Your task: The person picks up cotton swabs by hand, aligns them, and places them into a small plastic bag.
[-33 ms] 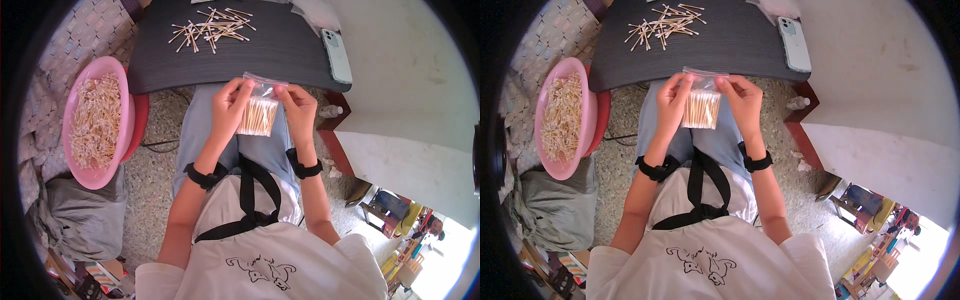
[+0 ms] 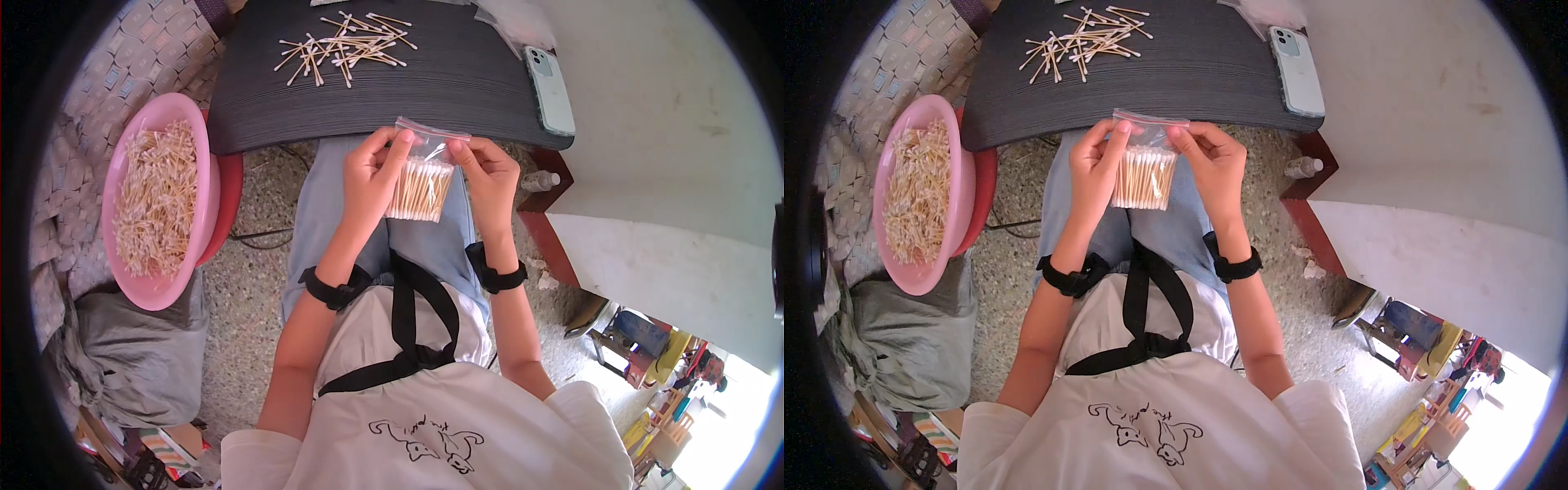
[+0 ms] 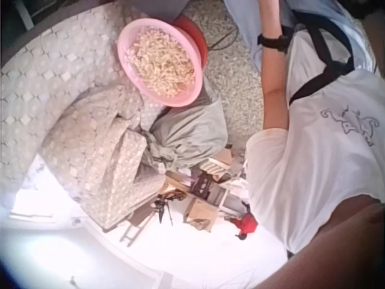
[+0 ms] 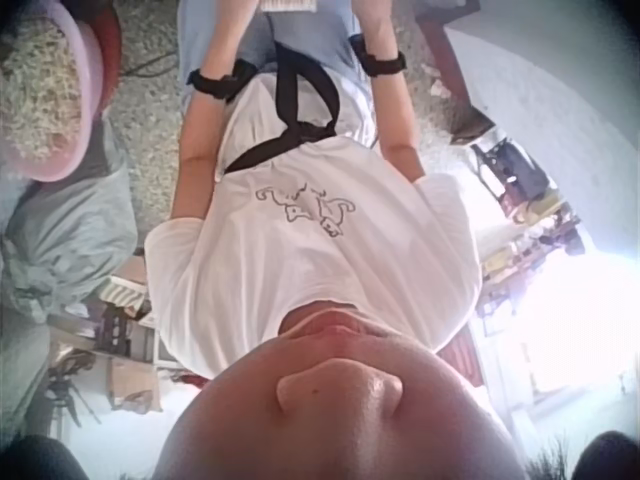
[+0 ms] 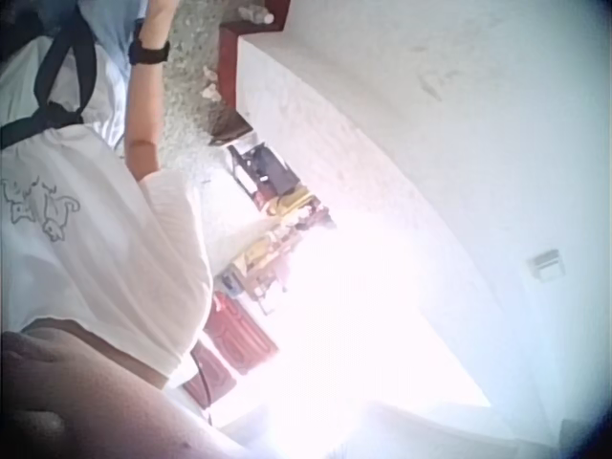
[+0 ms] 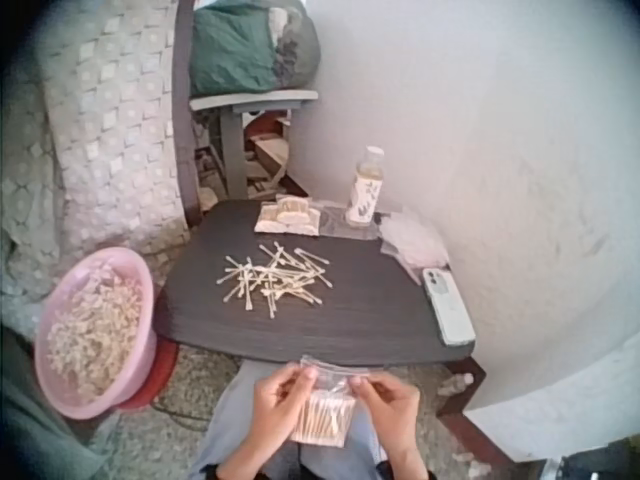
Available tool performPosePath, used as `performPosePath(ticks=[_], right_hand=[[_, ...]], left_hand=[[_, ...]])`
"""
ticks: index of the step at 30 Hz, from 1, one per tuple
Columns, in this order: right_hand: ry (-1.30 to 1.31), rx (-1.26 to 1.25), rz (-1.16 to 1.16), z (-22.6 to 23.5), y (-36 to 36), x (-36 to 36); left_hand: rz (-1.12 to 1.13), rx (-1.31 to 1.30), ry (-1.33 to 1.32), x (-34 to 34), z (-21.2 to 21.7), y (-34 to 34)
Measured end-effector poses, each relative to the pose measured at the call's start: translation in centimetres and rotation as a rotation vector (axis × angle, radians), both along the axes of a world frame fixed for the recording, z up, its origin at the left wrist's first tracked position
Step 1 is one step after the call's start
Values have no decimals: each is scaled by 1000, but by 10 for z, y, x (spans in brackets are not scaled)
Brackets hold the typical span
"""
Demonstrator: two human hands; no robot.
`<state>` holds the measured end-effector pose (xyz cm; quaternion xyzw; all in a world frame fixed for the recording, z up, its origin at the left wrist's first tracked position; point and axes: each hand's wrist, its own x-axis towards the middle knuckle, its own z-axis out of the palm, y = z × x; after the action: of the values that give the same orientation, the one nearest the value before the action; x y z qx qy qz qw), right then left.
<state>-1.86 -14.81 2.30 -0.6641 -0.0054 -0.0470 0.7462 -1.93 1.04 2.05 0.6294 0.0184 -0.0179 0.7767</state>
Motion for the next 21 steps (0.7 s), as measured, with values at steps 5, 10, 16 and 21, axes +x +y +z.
performPosePath(ticks=[5, 10, 16, 21], right_hand=[[-3, 39, -20, 13, 8, -2], [27, 88, -6, 20, 11, -5], [-48, 132, 22, 25, 13, -7], [-75, 96, 6, 33, 20, -8]], left_hand=[[133, 7, -222, -2, 5, -1], [107, -101, -179, -8, 18, 6], [176, -79, -210, -11, 21, 8], [226, -177, -136, -13, 28, 8]])
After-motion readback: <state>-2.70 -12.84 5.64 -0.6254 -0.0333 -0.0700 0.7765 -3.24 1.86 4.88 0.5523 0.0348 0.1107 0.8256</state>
